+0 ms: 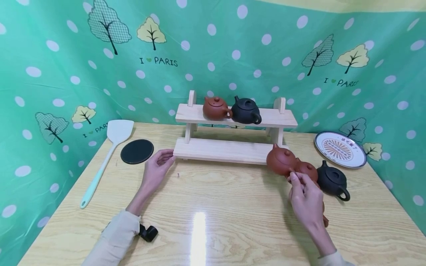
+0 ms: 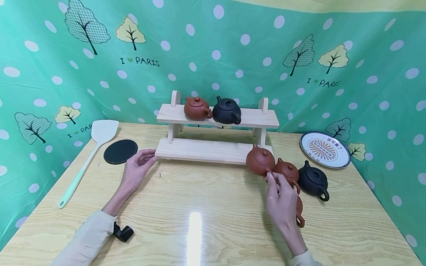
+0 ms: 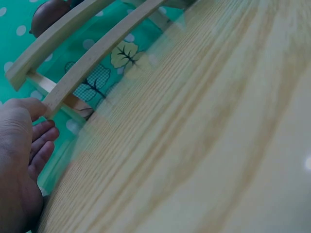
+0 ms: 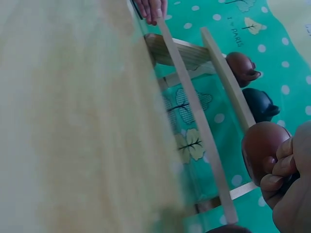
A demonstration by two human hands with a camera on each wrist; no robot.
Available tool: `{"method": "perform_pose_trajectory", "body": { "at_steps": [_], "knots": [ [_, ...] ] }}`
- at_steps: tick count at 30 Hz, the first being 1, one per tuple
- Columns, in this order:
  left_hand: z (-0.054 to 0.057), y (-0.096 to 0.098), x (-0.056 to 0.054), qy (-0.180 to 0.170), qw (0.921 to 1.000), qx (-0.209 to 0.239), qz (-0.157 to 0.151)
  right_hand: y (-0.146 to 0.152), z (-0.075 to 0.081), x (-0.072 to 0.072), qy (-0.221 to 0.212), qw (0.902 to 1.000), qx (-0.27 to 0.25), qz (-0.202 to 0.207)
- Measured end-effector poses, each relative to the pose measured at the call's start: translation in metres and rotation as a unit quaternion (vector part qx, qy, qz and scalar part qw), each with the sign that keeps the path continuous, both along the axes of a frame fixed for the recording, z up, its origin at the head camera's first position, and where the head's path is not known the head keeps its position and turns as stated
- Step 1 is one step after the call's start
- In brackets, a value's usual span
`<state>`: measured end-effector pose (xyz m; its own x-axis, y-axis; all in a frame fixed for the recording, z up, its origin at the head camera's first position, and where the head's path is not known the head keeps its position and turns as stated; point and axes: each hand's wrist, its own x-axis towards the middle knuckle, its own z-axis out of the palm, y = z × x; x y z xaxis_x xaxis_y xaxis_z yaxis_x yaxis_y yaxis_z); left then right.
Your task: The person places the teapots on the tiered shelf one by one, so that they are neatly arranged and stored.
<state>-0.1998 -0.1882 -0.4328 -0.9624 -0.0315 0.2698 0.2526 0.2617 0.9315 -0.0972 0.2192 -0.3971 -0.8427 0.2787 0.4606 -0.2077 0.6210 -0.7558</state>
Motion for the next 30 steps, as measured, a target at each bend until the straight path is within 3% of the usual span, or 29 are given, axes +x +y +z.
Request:
{"method": "perform_pose_trajectory", "body": {
  "at_steps": [4,7,13,30],
  "knots": [
    [-0.019,-0.006,-0.01,0.011,0.9999,0.001,-0.001,0.002,0.007,-0.009,-0.001,1.0,0.003,0.006],
    [-0.024,-0.009,-0.012,0.014,0.9999,0.004,-0.002,0.002,0.011,-0.016,0.004,0.9999,0.013,0.006],
    [-0.024,-0.008,-0.012,0.016,0.9998,0.006,-0.005,0.004,0.019,-0.029,0.015,0.9996,0.022,0.007],
    [-0.025,-0.009,-0.012,0.019,0.9998,-0.004,-0.001,0.005,0.037,-0.051,-0.011,0.9999,-0.005,0.002]
  ]
}}
